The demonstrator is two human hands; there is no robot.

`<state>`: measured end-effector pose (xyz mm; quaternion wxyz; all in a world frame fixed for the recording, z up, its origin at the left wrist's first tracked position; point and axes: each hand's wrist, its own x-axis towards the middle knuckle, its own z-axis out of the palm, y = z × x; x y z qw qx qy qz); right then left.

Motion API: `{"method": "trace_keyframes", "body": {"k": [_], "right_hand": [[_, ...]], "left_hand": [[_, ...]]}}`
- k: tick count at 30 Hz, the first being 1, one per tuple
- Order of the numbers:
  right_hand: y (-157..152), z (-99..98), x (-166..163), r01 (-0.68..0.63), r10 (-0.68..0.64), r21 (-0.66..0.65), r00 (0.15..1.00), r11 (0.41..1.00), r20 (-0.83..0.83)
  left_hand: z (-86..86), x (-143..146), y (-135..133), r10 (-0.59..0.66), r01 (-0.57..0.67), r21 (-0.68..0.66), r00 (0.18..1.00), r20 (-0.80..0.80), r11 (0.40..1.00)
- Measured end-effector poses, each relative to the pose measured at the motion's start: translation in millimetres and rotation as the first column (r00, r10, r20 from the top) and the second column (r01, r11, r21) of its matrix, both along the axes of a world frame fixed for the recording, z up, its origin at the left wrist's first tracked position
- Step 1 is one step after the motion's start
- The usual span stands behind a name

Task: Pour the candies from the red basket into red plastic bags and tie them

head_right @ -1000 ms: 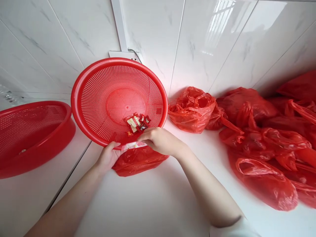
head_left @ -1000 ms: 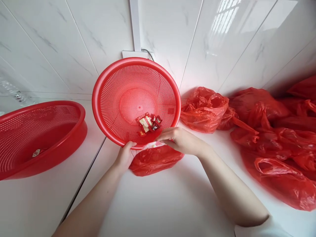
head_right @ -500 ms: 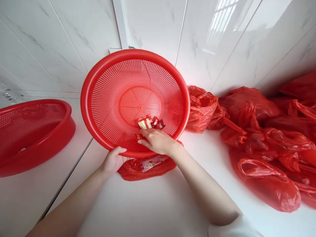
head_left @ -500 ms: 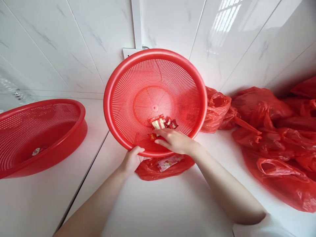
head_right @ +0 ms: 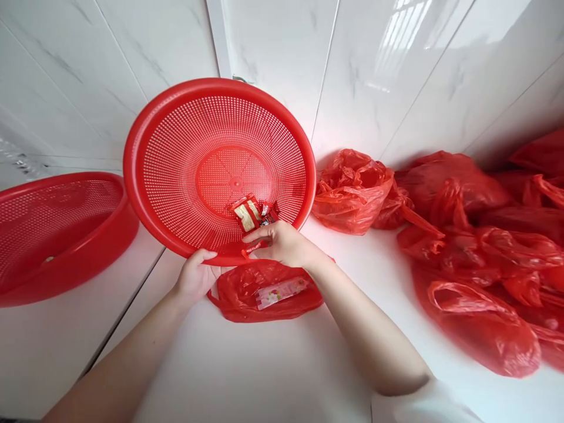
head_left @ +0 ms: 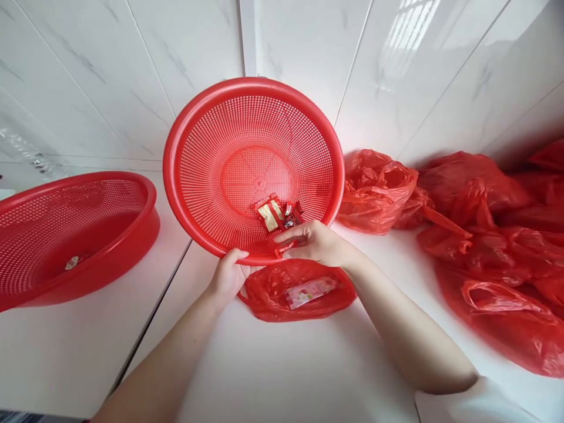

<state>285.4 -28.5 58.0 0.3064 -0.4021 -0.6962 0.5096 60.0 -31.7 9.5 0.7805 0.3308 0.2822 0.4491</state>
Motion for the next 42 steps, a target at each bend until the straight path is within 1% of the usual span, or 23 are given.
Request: {"method": "trace_keyframes", "body": {"k": [2, 3, 5, 8, 9, 12, 13, 14, 16, 18, 19, 20, 22, 23, 24, 26, 28, 31, 34, 36, 39, 40, 42], "right_hand": [[-0.7, 2.1, 1.6, -0.029, 0.019, -0.131, 0.997, 0.991, -0.075], [-1.2, 3.4, 2.1, -0.038, 0.022, -0.171, 0.996, 0.985, -0.091], [-2.0, 5.2, 2.8, -0.012, -0.003, -0.193, 0.997, 0.981, -0.079], [-3.0, 6.8, 3.9, 0.024, -0.027, -0.119, 0.999, 0.993, -0.022], [-3.5, 7.6, 4.6, 0.007, -0.007, -0.083, 1.000, 0.997, -0.003], [-6.5, 12.7, 6.6, -0.121, 0.120, 0.005, 0.989, 0.993, 0.091], [-7.7, 15.0, 7.0, -0.144, 0.139, 0.033, 0.982, 0.989, 0.126], [-8.6, 17.0, 7.2, -0.136, 0.122, 0.078, 0.980, 0.988, 0.158], [-8.5, 18.8, 7.3, -0.028, -0.012, 0.211, 0.982, 0.977, 0.190], [-5.0, 15.2, 7.6, 0.103, -0.189, 0.357, 0.958, 0.929, 0.216], [-2.0, 11.1, 8.0, 0.142, -0.259, 0.414, 0.936, 0.899, 0.240], [1.5, 5.8, 8.6, 0.163, -0.315, 0.461, 0.909, 0.872, 0.275], [8.5, -6.4, 9.9, 0.164, -0.406, 0.536, 0.835, 0.828, 0.372], [11.2, -11.9, 10.4, 0.148, -0.435, 0.558, 0.793, 0.817, 0.427], [12.9, -16.2, 10.7, 0.122, -0.443, 0.562, 0.758, 0.818, 0.479], [13.1, -19.8, 11.3, 0.048, -0.387, 0.522, 0.730, 0.852, 0.564], [9.8, -16.8, 12.0, -0.037, -0.281, 0.461, 0.749, 0.887, 0.600], [2.9, -6.8, 13.7, -0.139, -0.141, 0.401, 0.793, 0.905, 0.592], [-0.9, -0.2, 13.9, -0.201, -0.026, 0.360, 0.843, 0.911, 0.537], [-0.8, 0.2, 12.0, -0.212, 0.003, 0.368, 0.869, 0.905, 0.494], [1.7, -2.0, 7.3, -0.198, -0.001, 0.405, 0.898, 0.893, 0.440], [2.5, -2.2, 6.0, -0.170, -0.001, 0.389, 0.915, 0.905, 0.402], [2.8, -0.6, 4.6, -0.111, 0.034, 0.279, 0.963, 0.954, 0.267]], "left_hand": [[0.9, -1.4, 0.6, -0.024, 0.024, -0.006, 1.000, -0.005, 1.000], [1.6, -1.8, 0.9, -0.030, 0.030, -0.006, 1.000, -0.007, 1.000], [3.1, -1.8, 1.2, -0.015, 0.015, 0.003, 1.000, -0.008, 1.000], [4.7, -0.9, 1.4, 0.035, -0.035, 0.015, 0.999, -0.014, 0.999], [4.8, -0.5, 1.4, 0.044, -0.044, 0.015, 0.999, -0.016, 0.999], [4.5, 0.0, 1.5, 0.071, -0.071, 0.015, 0.997, -0.025, 0.997], [4.2, -0.1, 1.5, 0.077, -0.076, 0.016, 0.997, -0.025, 0.997], [3.8, -0.2, 1.4, 0.079, -0.079, 0.018, 0.997, -0.025, 0.997], [3.1, -0.2, 0.9, 0.068, -0.068, 0.012, 0.997, -0.025, 0.998], [2.4, 0.7, -0.2, 0.046, -0.046, -0.013, 0.998, -0.041, 0.999], [2.2, 1.7, -1.1, 0.036, -0.038, -0.025, 0.998, -0.050, 0.999], [2.1, 3.2, -2.2, 0.028, -0.030, -0.035, 0.998, -0.056, 0.999], [2.1, 6.8, -4.7, 0.018, -0.020, -0.044, 0.998, -0.058, 0.999], [2.0, 8.6, -5.9, 0.019, -0.022, -0.044, 0.998, -0.058, 0.999], [1.9, 10.1, -6.9, 0.028, -0.030, -0.045, 0.998, -0.059, 0.999], [1.3, 11.6, -7.7, 0.051, -0.055, -0.051, 0.996, -0.070, 0.997], [0.0, 10.9, -6.6, 0.067, -0.071, -0.058, 0.995, -0.072, 0.996], [-2.6, 7.4, -3.0, 0.052, -0.054, -0.059, 0.998, -0.040, 0.997], [-4.4, 4.9, 0.0, 0.048, -0.049, -0.069, 0.999, -0.017, 0.996], [-4.6, 4.8, 0.9, 0.056, -0.057, -0.079, 0.998, -0.016, 0.995], [-3.4, 5.7, 1.1, 0.050, -0.052, -0.083, 0.998, -0.024, 0.995], [-2.9, 5.9, 1.1, 0.044, -0.046, -0.082, 0.999, -0.032, 0.996], [-2.0, 5.6, 1.1, 0.031, -0.035, -0.076, 0.998, -0.049, 0.997]]}}
